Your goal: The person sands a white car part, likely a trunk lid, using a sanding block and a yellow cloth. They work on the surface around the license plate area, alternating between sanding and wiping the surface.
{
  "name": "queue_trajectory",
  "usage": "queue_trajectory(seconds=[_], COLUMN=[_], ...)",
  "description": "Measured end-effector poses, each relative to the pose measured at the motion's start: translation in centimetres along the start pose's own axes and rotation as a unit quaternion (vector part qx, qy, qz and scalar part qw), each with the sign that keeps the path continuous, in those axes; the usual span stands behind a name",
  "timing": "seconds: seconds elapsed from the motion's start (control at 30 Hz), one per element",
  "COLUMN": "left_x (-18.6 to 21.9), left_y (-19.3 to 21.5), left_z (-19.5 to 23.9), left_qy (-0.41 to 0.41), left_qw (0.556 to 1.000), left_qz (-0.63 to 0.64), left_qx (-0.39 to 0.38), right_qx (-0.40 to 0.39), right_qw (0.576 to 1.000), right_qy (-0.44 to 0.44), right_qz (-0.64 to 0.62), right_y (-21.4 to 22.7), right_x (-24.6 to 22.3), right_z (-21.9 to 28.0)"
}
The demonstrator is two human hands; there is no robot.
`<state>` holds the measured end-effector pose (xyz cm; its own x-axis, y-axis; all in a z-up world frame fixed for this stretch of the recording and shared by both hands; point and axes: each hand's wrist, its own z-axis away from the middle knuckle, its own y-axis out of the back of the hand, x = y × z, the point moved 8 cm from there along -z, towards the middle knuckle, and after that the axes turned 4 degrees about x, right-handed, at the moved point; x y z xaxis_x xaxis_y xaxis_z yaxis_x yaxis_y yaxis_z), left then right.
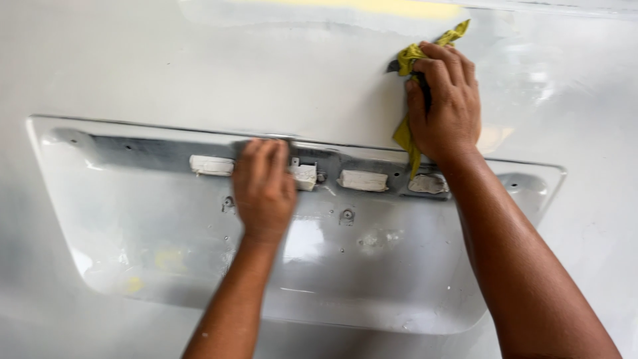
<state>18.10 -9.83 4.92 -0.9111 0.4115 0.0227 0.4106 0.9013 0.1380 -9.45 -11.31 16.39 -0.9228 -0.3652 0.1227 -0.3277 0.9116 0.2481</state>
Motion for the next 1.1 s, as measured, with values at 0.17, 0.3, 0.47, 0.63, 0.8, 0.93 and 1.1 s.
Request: queue_trajectory(seconds=[0.17,0.3,0.47,0.63,0.8,0.93,1.1], left_x=[12.5,15.5,13.9,13.6,18.4,14.6,16.2], left_y=[0.4,-0.7,-0.5,-2.3,-4.8,-3.4,-4.9], left_z=[-0.7,0.6,0.8,2.6,3.3,3.2,4.4], left_qy=[-0.100,-0.171,-0.113,-0.014,-0.067,-0.068,0.018], left_qw=[0.990,0.981,0.987,0.998,0.992,0.995,0.998], left_qz=[0.095,0.082,0.083,0.047,0.094,0.045,0.060], left_qx=[-0.032,-0.042,-0.074,-0.041,-0.047,-0.065,-0.029], right_qx=[0.004,-0.004,-0.055,-0.054,-0.016,-0.004,-0.012], right_qw=[1.000,0.998,0.996,0.998,0.999,0.999,0.999], right_qy=[-0.002,0.014,0.059,0.006,-0.003,0.001,-0.022], right_qz=[-0.029,-0.053,-0.024,-0.018,-0.047,-0.041,-0.043], right_y=[1.2,1.6,2.2,4.3,5.4,4.9,4.7], right_x=[-1.0,-1.3,1.3,5.4,5.6,6.3,6.1], right_z=[-0.4,-0.6,0.1,1.3,1.8,2.0,2.3])
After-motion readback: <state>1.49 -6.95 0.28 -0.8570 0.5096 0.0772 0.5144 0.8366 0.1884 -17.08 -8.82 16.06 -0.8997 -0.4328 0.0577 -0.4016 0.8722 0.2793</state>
